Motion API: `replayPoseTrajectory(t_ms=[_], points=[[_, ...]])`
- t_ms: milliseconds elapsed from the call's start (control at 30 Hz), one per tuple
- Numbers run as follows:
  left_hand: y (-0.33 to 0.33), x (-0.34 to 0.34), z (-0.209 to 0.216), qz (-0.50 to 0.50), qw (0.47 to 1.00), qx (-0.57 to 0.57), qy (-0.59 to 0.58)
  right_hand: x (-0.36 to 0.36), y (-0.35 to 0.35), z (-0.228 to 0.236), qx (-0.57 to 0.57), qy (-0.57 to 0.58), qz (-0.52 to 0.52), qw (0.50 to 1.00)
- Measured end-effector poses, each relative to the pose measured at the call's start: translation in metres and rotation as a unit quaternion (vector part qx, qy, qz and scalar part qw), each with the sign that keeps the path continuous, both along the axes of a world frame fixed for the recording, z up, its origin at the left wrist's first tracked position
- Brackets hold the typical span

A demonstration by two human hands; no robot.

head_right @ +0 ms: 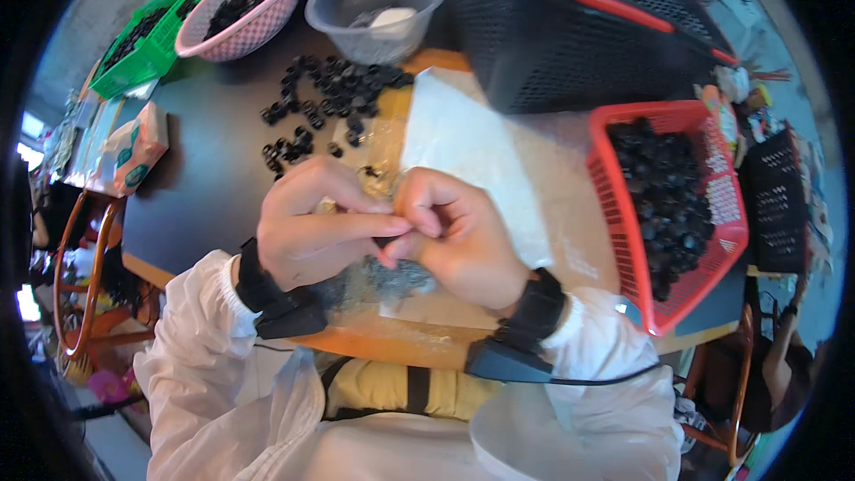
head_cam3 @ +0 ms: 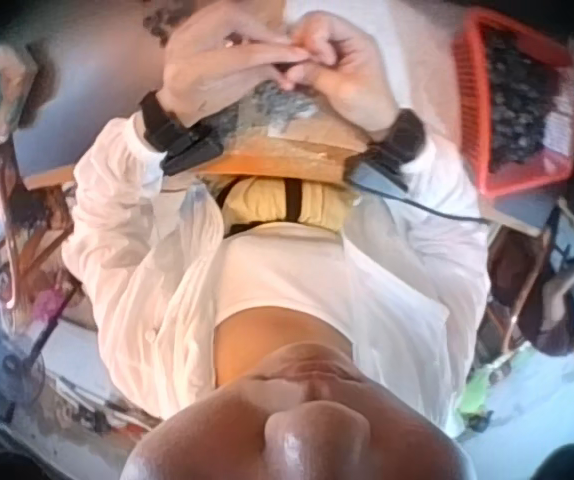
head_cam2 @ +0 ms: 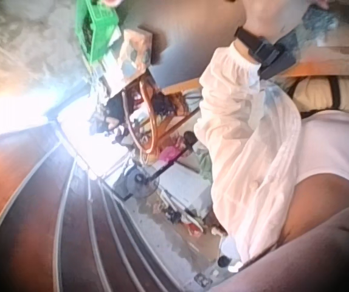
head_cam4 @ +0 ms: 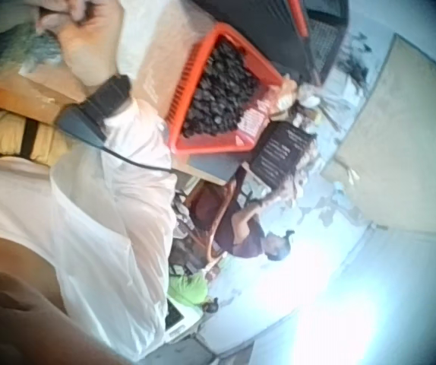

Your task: Manually assembling small plastic or rubber components by inserting one piece into another.

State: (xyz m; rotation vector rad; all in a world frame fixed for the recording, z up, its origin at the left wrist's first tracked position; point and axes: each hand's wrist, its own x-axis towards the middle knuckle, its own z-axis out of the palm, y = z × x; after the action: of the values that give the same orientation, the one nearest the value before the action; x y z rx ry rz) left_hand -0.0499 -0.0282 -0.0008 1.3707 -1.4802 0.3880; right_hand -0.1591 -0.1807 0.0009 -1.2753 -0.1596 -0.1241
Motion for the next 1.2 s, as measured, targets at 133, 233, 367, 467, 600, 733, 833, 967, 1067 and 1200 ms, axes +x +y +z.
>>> replayPoseTrajectory(t_ms=[133,233,367,467,600,733,833,967,1067,1200], points=[[0.006,-0.002,0.004,0.034,0.999,0.021,-0.008,0.002,-0.001,-0.005,0.017,0.000,0.015,1.000],[0.008,0.001,0.008,0.018,0.999,0.038,0.012,0.005,-0.005,0.003,0.046,0.013,0.083,0.995],[0.012,0.003,0.009,0.039,0.999,0.032,-0.009,0.004,0.002,0.011,-0.010,0.001,0.062,0.998],[0.011,0.007,0.013,0.015,0.999,0.027,-0.032,-0.001,0.002,0.015,0.039,0.021,0.073,0.996],[0.013,0.005,0.012,0.009,0.999,0.028,-0.029,0.001,-0.001,0.001,0.029,0.039,0.073,0.996],[0.017,0.007,0.008,0.009,0.999,-0.001,-0.047,0.002,0.005,-0.008,0.031,0.000,0.070,0.997],[0.019,0.010,0.003,0.007,0.998,-0.009,-0.060,0.002,0.011,-0.010,0.042,-0.008,0.071,0.997],[0.014,0.005,0.004,-0.004,0.999,-0.026,-0.046,0.001,0.008,-0.004,0.060,-0.031,0.083,0.994],[0.012,0.002,0.009,-0.038,0.999,-0.024,-0.008,-0.009,0.000,0.012,0.022,0.040,0.079,0.996],[0.028,0.013,0.006,-0.015,1.000,0.008,0.011,-0.021,-0.011,0.053,-0.338,-0.049,-0.130,0.931]])
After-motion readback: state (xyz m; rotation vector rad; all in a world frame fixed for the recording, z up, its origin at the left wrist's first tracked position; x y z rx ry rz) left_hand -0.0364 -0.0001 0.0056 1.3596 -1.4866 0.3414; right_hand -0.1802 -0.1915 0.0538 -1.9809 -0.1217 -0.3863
